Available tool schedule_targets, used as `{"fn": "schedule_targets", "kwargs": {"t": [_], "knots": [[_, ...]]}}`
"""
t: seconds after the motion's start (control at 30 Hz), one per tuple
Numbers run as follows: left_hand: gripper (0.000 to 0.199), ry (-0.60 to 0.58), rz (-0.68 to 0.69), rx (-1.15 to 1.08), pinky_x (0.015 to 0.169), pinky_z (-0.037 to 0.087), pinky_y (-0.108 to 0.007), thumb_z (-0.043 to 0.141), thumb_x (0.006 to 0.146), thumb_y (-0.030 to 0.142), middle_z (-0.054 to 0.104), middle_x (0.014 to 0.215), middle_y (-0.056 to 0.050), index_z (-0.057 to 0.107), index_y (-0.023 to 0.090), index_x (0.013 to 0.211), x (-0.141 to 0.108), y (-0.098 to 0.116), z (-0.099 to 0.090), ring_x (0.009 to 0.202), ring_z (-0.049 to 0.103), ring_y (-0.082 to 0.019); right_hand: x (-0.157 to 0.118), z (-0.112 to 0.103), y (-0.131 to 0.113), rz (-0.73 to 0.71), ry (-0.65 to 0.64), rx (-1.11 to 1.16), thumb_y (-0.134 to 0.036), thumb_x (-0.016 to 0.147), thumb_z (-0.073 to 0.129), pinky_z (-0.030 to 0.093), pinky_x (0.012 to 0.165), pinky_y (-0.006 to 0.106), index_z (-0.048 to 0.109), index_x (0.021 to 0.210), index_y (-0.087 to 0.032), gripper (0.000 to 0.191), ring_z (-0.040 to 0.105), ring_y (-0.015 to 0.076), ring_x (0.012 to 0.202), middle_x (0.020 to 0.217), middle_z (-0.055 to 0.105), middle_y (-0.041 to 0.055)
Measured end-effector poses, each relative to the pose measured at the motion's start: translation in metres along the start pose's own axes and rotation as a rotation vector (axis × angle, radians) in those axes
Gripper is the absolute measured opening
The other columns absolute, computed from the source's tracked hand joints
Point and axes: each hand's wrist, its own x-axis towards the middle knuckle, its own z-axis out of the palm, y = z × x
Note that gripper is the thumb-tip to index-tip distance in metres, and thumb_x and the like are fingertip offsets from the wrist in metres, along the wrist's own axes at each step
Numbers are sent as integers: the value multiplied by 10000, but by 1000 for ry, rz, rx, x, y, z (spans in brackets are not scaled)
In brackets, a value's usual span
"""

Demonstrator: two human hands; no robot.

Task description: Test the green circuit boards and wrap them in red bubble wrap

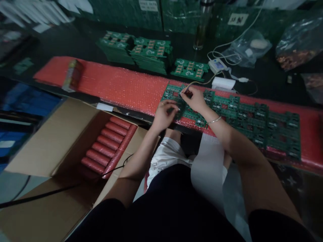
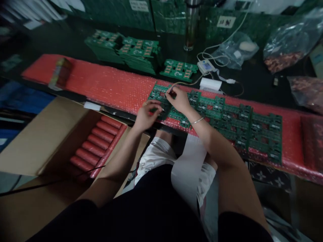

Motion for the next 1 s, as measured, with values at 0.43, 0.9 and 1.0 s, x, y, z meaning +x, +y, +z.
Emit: {"fn": "schedule_targets", "kwargs": {"t": [0.43,0.9,1.0], "knots": [[118,-57,-231,282,1066,505,-450,665,839,197,788,971,-101,779,183,812,89,-59,-18,1080,684,-288,-2,4,-4,32,8,13,-363,832,637,589,841,425,650,845,-249,116,729,245,800,880,777,57],[381,-54,-83,240,1049,524,-378,498,917,141,752,1187,-121,716,135,1230,71,-58,-33,1106,679,-235,-2,4,-2,28,17,24,-382,833,634,580,817,412,651,844,-246,137,725,241,791,870,771,56],[407,-157,51,352,1131,471,-430,476,955,190,699,1327,-125,733,184,1271,58,-54,-36,1237,632,-266,-2,4,-3,34,8,21,-366,832,638,581,819,414,655,851,-243,126,726,244,791,864,770,56]]}}
